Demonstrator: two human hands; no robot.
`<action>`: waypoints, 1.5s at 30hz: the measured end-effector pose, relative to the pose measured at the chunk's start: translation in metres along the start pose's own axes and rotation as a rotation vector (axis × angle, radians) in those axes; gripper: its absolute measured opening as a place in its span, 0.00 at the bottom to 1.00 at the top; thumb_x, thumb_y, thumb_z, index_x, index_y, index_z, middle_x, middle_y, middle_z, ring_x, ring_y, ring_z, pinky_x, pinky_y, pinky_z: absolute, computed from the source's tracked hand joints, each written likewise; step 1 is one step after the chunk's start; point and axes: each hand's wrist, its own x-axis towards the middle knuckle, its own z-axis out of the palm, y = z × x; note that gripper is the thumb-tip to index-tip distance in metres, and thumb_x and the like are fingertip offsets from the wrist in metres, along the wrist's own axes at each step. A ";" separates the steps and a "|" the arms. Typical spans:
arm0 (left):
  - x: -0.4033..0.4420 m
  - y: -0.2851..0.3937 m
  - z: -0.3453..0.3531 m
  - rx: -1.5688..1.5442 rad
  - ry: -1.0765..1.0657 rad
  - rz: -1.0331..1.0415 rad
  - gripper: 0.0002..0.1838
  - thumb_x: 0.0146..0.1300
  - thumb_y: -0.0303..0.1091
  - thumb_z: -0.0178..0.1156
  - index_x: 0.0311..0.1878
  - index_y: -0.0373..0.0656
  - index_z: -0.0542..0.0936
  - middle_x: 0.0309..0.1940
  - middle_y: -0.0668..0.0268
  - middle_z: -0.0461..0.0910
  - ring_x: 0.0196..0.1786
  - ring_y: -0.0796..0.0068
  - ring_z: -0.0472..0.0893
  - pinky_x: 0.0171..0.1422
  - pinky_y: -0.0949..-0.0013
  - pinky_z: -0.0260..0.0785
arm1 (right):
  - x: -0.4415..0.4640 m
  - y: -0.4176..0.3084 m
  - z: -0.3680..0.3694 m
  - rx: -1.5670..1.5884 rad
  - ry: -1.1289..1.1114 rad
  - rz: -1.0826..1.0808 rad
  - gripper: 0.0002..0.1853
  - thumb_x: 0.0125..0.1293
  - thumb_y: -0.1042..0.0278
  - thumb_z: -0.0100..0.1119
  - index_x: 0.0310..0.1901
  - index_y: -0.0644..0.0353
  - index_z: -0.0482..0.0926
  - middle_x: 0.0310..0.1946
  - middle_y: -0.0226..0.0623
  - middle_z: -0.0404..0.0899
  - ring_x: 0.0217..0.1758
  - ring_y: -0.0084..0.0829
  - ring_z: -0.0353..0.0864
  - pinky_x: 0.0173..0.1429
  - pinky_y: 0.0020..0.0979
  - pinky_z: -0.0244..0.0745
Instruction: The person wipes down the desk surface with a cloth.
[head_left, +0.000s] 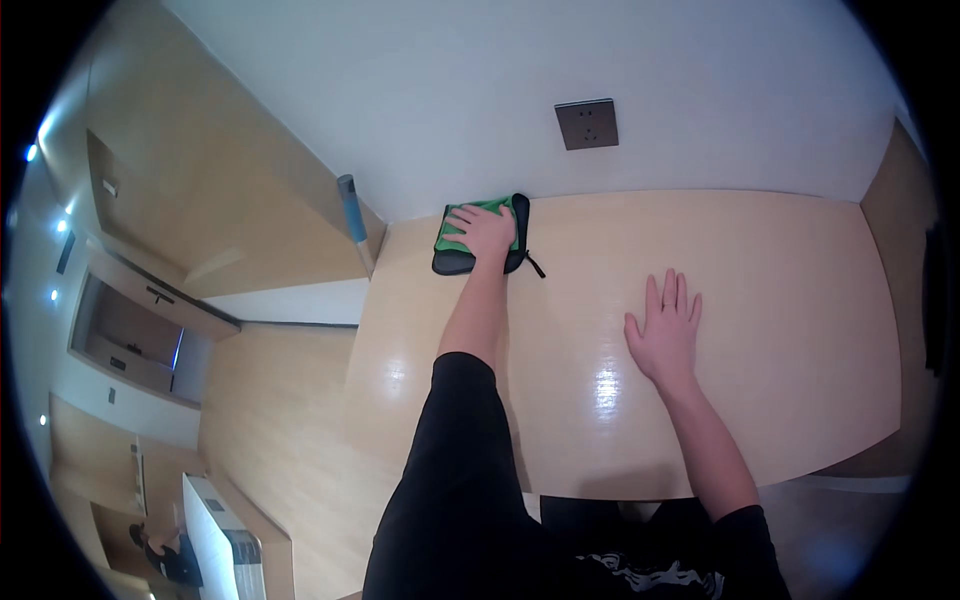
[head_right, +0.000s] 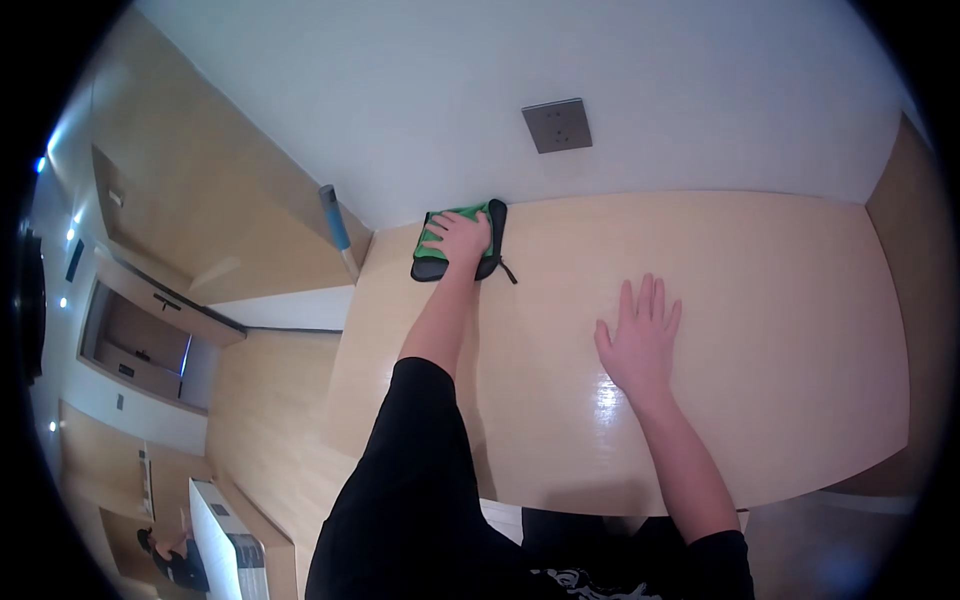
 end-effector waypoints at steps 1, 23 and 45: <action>-0.002 -0.003 -0.001 0.012 0.015 -0.013 0.43 0.70 0.58 0.41 0.75 0.30 0.53 0.76 0.42 0.48 0.79 0.39 0.43 0.75 0.29 0.33 | 0.000 0.000 -0.001 0.003 -0.005 0.010 0.34 0.67 0.51 0.52 0.69 0.65 0.64 0.72 0.58 0.55 0.79 0.51 0.48 0.77 0.59 0.40; -0.351 -0.230 -0.103 0.018 0.014 0.216 0.39 0.69 0.56 0.50 0.76 0.41 0.55 0.78 0.53 0.50 0.79 0.45 0.48 0.75 0.31 0.37 | 0.000 0.008 0.010 -0.037 0.004 -0.010 0.33 0.68 0.47 0.51 0.69 0.59 0.66 0.72 0.52 0.58 0.78 0.47 0.52 0.78 0.56 0.43; -0.019 -0.118 -0.021 0.031 -0.009 0.048 0.43 0.69 0.60 0.42 0.76 0.36 0.53 0.77 0.46 0.47 0.78 0.38 0.43 0.73 0.25 0.33 | 0.002 0.006 0.004 -0.054 -0.015 0.012 0.34 0.66 0.52 0.54 0.69 0.62 0.64 0.73 0.53 0.54 0.79 0.49 0.49 0.78 0.58 0.40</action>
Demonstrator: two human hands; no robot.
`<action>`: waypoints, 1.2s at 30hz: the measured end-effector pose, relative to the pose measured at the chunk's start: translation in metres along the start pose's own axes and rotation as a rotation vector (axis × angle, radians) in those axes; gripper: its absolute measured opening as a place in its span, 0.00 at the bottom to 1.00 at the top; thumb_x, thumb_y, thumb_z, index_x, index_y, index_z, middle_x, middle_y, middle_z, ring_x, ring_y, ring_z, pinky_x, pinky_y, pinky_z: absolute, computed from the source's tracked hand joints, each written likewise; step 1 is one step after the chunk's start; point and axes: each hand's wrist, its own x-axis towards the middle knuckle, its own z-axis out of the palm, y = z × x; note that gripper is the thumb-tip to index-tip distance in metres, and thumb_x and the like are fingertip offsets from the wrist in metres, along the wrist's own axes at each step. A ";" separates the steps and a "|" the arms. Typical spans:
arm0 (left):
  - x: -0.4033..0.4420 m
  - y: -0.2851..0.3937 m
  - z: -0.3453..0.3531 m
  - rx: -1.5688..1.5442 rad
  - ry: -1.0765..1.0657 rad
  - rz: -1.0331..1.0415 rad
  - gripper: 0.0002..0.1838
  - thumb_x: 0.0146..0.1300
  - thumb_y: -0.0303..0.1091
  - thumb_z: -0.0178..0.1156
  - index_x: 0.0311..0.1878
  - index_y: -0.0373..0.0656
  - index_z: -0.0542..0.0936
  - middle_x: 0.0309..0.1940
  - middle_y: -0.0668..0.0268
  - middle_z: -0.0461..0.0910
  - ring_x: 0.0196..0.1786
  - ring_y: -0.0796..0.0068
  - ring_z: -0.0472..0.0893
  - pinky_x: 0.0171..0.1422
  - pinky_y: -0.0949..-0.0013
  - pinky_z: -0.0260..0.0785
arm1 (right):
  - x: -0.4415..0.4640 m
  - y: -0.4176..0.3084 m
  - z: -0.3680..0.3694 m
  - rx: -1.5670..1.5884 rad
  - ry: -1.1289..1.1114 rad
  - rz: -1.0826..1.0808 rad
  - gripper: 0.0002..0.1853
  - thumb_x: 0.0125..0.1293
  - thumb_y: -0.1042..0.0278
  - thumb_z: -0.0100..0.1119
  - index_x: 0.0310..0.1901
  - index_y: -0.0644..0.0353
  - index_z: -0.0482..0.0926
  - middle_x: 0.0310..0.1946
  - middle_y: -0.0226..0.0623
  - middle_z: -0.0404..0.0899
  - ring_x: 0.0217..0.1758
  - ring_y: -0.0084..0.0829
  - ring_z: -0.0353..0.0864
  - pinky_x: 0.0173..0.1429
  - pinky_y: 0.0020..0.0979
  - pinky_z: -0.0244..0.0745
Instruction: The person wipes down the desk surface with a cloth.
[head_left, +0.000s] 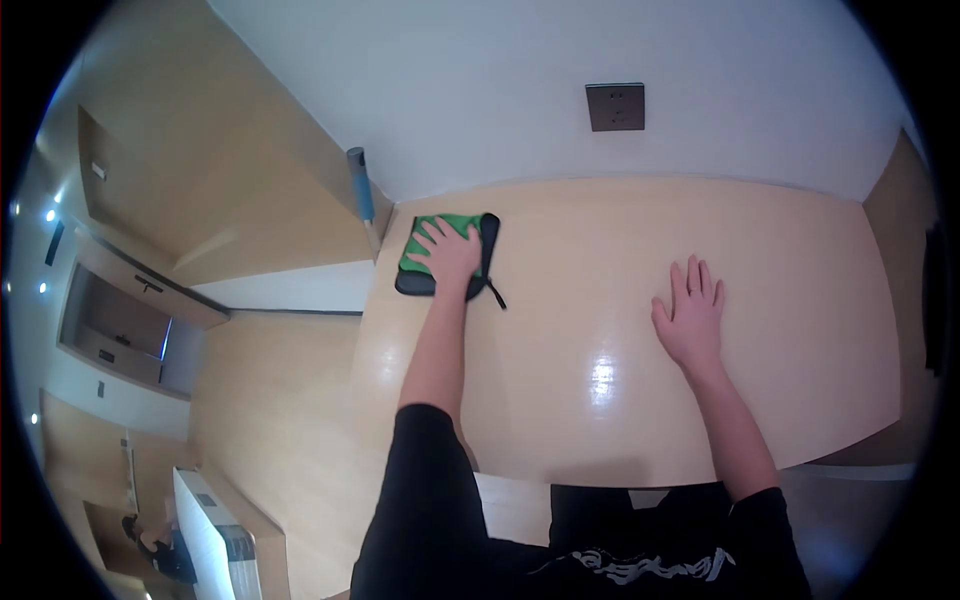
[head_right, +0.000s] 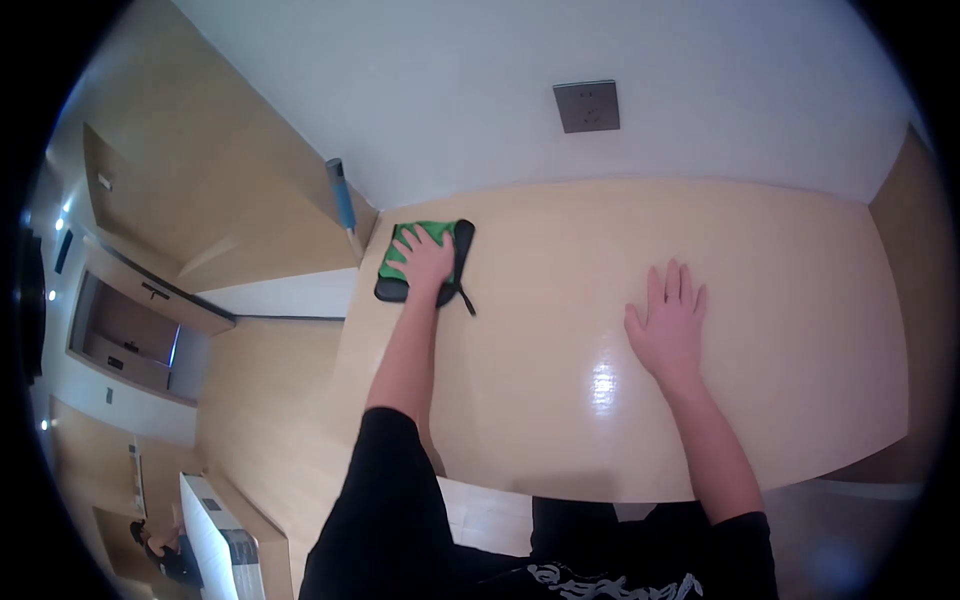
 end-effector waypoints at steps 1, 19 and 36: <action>0.019 0.004 0.002 -0.015 -0.004 -0.027 0.44 0.68 0.60 0.42 0.76 0.36 0.52 0.77 0.46 0.46 0.78 0.37 0.42 0.73 0.25 0.32 | -0.001 -0.001 -0.001 -0.002 0.005 -0.002 0.34 0.65 0.52 0.54 0.69 0.62 0.64 0.73 0.53 0.55 0.78 0.49 0.49 0.78 0.58 0.40; -0.106 -0.112 -0.031 0.036 0.001 0.058 0.39 0.70 0.62 0.42 0.77 0.50 0.55 0.78 0.56 0.49 0.79 0.45 0.46 0.73 0.24 0.36 | 0.002 0.001 -0.002 -0.036 -0.049 -0.011 0.34 0.67 0.48 0.51 0.70 0.58 0.65 0.74 0.50 0.57 0.79 0.48 0.50 0.78 0.57 0.42; -0.251 -0.209 -0.080 0.015 0.034 0.053 0.39 0.69 0.57 0.49 0.76 0.45 0.56 0.77 0.51 0.50 0.79 0.42 0.46 0.76 0.31 0.37 | 0.003 -0.007 -0.004 -0.078 -0.074 0.056 0.33 0.69 0.48 0.48 0.71 0.57 0.63 0.75 0.48 0.55 0.79 0.46 0.48 0.79 0.54 0.40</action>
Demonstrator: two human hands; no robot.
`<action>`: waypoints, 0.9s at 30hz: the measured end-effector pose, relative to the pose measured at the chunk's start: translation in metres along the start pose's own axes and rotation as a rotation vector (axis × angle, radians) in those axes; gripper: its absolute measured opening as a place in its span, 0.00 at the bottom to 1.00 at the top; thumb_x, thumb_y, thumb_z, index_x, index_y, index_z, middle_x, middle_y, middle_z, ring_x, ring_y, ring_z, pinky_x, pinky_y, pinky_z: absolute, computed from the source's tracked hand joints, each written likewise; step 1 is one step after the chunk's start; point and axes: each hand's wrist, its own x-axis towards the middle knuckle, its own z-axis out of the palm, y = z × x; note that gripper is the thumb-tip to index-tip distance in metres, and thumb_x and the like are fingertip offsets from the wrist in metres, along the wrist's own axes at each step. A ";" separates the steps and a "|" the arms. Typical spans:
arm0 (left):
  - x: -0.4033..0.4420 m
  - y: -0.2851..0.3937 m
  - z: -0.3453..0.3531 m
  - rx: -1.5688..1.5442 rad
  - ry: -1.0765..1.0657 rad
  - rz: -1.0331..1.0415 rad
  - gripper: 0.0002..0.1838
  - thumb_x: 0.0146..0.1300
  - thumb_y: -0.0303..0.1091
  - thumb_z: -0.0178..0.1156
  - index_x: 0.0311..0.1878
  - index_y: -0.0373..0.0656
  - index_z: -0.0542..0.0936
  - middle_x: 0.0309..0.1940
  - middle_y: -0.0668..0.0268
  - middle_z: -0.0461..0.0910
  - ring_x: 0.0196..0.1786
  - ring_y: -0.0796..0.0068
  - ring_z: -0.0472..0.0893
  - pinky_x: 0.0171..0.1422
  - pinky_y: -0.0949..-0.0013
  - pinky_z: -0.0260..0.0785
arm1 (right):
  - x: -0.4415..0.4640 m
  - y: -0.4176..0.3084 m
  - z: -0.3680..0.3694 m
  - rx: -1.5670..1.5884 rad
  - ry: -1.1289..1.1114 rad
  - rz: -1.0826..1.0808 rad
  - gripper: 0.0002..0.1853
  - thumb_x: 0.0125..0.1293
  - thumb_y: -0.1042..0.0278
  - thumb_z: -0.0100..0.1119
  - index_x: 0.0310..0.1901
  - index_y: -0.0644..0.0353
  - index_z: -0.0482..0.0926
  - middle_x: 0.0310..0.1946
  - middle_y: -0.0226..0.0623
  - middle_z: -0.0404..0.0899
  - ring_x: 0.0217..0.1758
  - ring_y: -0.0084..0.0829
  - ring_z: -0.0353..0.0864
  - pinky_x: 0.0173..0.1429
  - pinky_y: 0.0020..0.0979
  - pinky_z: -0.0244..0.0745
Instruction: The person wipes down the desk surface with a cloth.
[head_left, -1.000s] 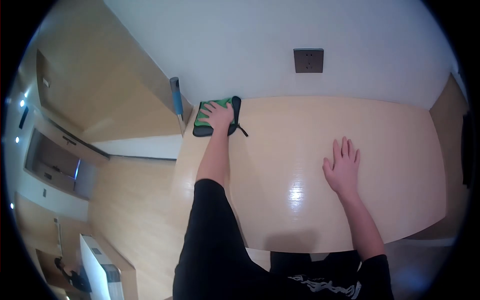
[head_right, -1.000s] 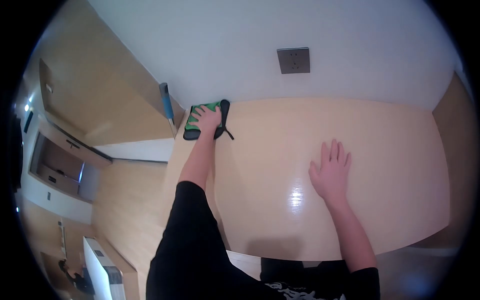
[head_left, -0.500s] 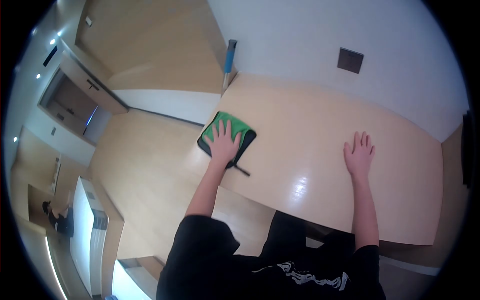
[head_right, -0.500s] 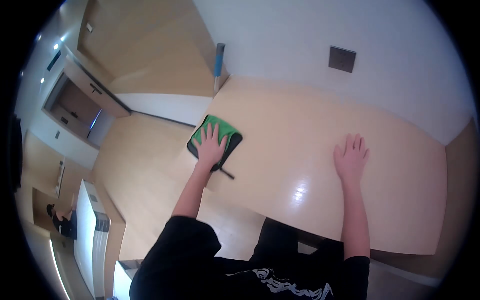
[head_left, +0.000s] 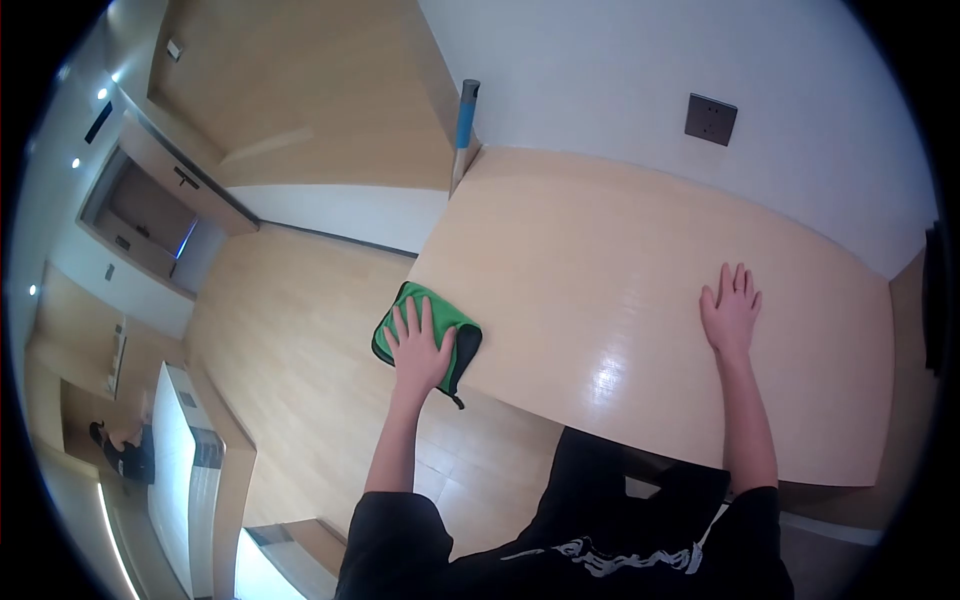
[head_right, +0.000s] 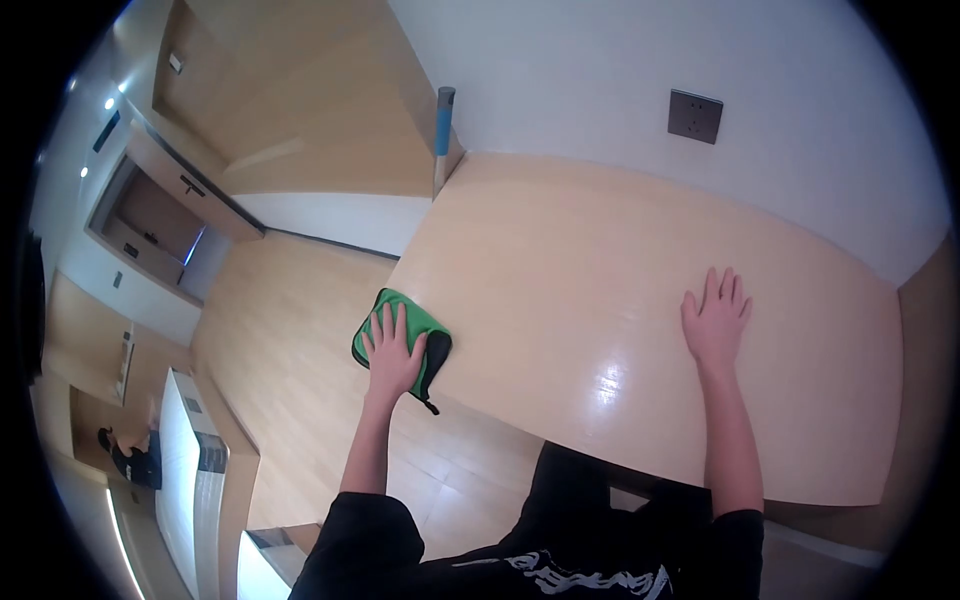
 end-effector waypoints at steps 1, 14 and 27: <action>0.010 0.002 0.003 0.035 -0.020 -0.011 0.39 0.69 0.57 0.49 0.76 0.44 0.56 0.77 0.49 0.50 0.78 0.41 0.46 0.75 0.31 0.38 | 0.000 0.000 -0.001 -0.004 -0.002 -0.002 0.33 0.69 0.48 0.48 0.71 0.57 0.63 0.75 0.49 0.55 0.79 0.46 0.49 0.79 0.54 0.40; 0.195 0.086 0.061 0.064 -0.018 0.089 0.41 0.69 0.61 0.45 0.76 0.41 0.56 0.76 0.46 0.51 0.78 0.38 0.48 0.76 0.32 0.39 | -0.002 0.003 0.002 0.026 0.043 -0.044 0.32 0.67 0.53 0.51 0.69 0.61 0.64 0.74 0.51 0.56 0.78 0.48 0.50 0.78 0.56 0.40; 0.363 0.173 0.100 0.017 -0.051 -0.198 0.44 0.68 0.62 0.38 0.76 0.36 0.52 0.77 0.45 0.48 0.78 0.36 0.46 0.74 0.29 0.35 | -0.005 0.001 -0.003 0.022 0.038 -0.021 0.33 0.66 0.53 0.52 0.69 0.62 0.64 0.73 0.53 0.55 0.78 0.49 0.49 0.78 0.57 0.41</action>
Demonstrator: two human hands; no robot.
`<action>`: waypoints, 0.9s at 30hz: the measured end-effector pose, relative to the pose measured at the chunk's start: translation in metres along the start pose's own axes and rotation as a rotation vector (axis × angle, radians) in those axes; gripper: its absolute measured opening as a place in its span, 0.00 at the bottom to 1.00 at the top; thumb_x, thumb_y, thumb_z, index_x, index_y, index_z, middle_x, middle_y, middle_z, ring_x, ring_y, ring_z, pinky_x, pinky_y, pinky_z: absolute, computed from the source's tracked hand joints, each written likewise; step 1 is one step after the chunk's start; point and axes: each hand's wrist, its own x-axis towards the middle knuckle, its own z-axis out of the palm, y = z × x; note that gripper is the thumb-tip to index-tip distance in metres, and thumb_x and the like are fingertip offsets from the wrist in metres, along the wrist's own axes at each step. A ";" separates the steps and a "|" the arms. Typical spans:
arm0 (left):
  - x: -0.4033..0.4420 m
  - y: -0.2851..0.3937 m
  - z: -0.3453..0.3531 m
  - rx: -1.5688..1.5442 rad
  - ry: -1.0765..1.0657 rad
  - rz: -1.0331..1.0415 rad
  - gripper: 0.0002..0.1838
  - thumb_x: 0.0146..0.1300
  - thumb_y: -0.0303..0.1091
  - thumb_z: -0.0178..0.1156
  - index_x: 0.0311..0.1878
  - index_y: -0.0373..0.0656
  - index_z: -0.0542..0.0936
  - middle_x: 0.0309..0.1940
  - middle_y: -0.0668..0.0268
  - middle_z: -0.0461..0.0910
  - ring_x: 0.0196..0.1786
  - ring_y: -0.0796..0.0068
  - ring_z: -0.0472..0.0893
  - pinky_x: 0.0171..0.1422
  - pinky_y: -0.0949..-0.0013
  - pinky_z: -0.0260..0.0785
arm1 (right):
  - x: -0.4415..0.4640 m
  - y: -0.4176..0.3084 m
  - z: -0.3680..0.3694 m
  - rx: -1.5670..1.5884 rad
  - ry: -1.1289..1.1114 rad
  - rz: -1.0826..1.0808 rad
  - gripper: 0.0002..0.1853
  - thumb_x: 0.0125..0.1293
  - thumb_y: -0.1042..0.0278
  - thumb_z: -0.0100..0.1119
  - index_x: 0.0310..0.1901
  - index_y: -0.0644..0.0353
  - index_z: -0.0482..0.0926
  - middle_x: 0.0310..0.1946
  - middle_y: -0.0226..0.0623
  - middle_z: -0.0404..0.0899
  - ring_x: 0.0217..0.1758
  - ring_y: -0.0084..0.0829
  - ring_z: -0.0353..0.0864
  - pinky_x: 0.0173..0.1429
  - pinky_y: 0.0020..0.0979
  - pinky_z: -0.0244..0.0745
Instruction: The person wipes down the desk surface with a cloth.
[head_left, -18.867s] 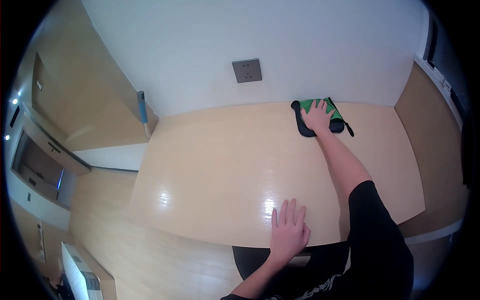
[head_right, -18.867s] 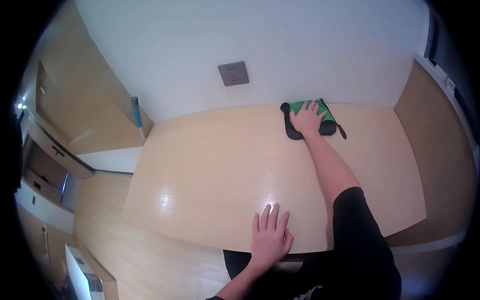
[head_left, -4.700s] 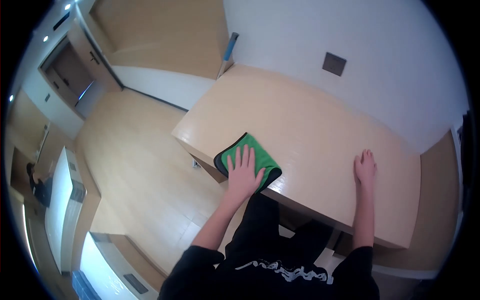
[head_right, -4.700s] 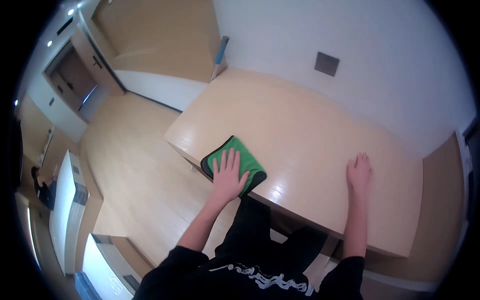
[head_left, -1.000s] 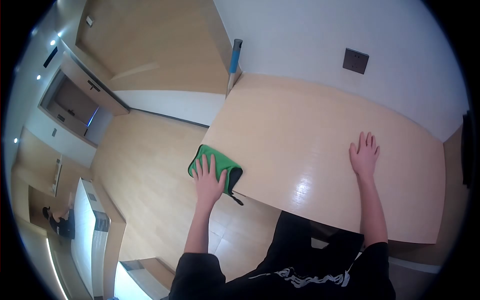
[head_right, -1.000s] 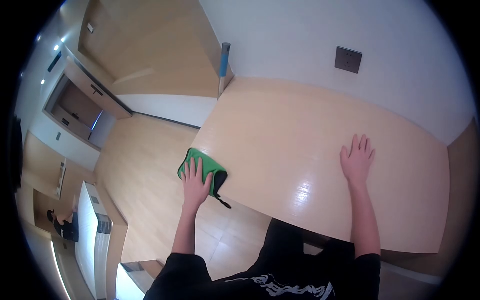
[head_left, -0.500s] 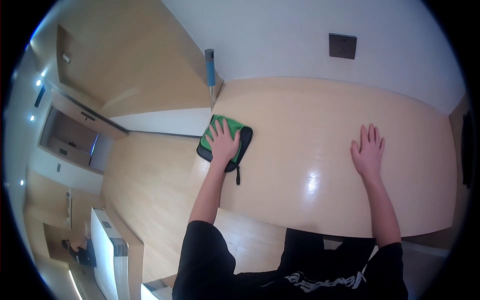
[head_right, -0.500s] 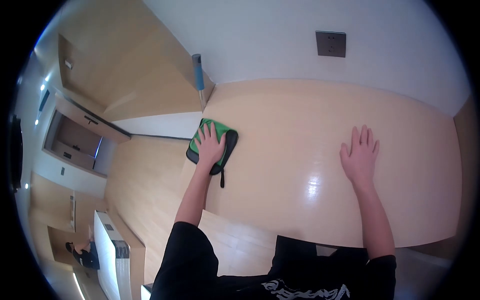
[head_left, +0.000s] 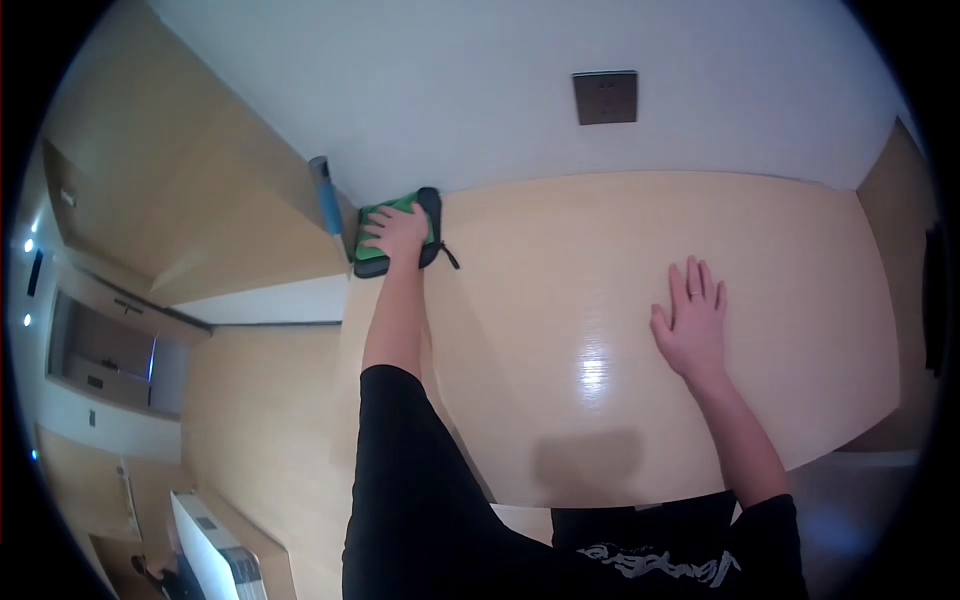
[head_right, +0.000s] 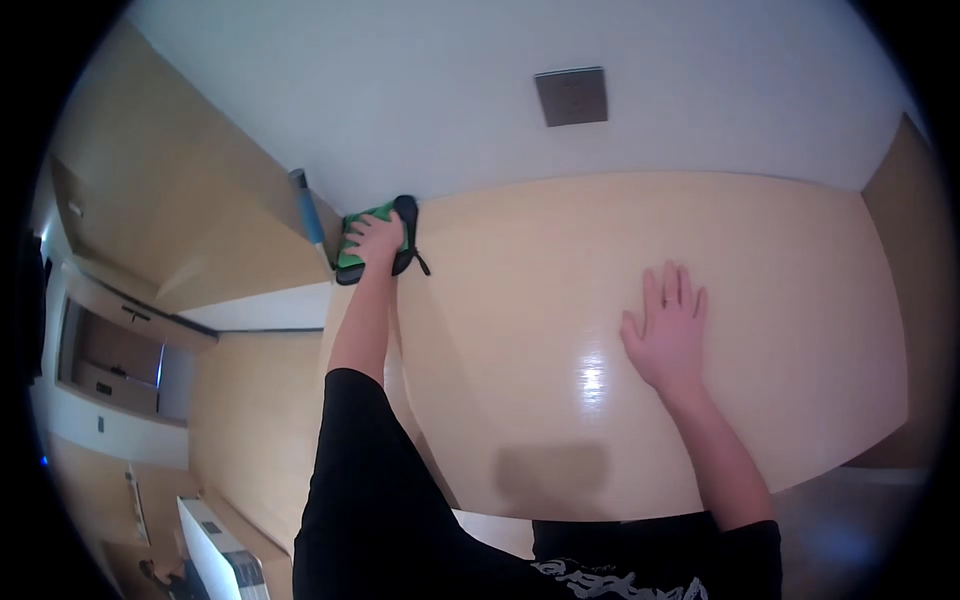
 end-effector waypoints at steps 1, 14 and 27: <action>0.006 0.004 0.003 0.032 0.024 -0.063 0.44 0.68 0.62 0.38 0.76 0.36 0.53 0.77 0.44 0.48 0.77 0.36 0.46 0.74 0.29 0.36 | 0.001 -0.001 0.000 0.007 0.011 -0.010 0.33 0.65 0.53 0.52 0.69 0.62 0.64 0.73 0.53 0.55 0.78 0.49 0.49 0.78 0.57 0.41; -0.179 0.001 -0.007 0.032 0.076 0.372 0.40 0.69 0.62 0.42 0.76 0.46 0.57 0.77 0.52 0.52 0.78 0.42 0.50 0.75 0.30 0.40 | 0.001 0.001 0.009 0.044 0.062 -0.019 0.33 0.66 0.51 0.52 0.69 0.60 0.65 0.72 0.52 0.58 0.78 0.47 0.51 0.77 0.58 0.42; -0.446 -0.082 -0.081 0.000 -0.042 0.582 0.43 0.66 0.55 0.53 0.76 0.37 0.54 0.77 0.46 0.46 0.79 0.41 0.44 0.76 0.33 0.37 | 0.001 -0.003 -0.002 0.054 -0.001 -0.017 0.33 0.68 0.49 0.51 0.69 0.59 0.65 0.73 0.49 0.58 0.79 0.45 0.50 0.78 0.56 0.42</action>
